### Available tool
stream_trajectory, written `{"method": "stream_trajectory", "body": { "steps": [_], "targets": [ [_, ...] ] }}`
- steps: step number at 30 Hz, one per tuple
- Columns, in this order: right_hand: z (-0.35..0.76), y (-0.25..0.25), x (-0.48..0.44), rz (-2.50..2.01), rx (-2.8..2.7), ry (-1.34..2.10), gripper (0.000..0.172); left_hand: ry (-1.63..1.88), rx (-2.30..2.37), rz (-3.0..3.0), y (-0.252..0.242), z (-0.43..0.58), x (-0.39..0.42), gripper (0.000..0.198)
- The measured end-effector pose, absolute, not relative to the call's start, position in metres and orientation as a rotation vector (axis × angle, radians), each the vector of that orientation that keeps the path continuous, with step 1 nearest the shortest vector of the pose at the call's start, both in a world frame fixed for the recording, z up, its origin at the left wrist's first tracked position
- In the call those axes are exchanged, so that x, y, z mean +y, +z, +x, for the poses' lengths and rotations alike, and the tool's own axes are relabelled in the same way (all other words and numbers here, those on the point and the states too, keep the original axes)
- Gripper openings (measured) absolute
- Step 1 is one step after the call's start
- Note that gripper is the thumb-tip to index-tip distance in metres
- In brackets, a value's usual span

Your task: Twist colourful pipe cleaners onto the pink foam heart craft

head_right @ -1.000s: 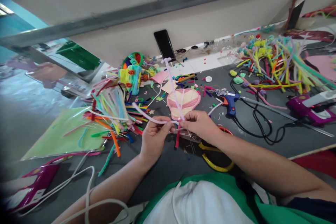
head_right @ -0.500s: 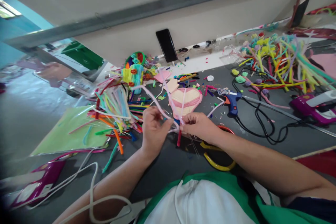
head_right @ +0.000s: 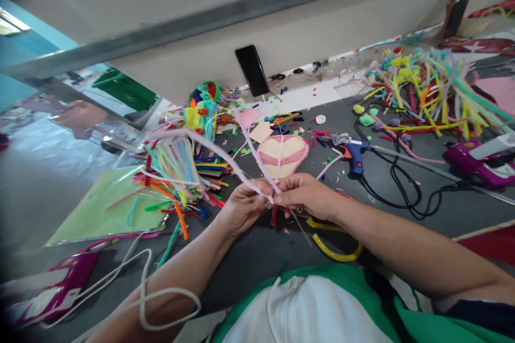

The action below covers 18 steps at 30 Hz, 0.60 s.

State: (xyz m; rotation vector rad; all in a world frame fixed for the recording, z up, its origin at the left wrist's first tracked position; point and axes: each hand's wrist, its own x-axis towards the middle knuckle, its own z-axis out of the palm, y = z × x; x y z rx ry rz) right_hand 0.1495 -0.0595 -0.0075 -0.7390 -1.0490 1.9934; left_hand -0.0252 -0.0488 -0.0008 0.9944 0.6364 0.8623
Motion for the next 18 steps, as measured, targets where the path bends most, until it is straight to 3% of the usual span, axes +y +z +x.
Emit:
{"method": "stream_trajectory", "body": {
  "steps": [5, 11, 18],
  "targets": [
    [0.152, -0.006, -0.06, -0.674, -1.066, 2.044, 0.021, 0.81, 0.615, 1.066, -0.005, -0.029, -0.046, 0.022],
    [0.152, -0.007, -0.061, -0.67, -1.07, 2.099, 0.02, 0.803, 0.609, 1.3, -0.005, -0.035, -0.045, 0.015],
    [0.155, -0.008, -0.059, -0.659, -1.093, 2.073, 0.021, 0.843, 0.633, 1.077, -0.004, -0.029, -0.056, 0.014]
  ]
}}
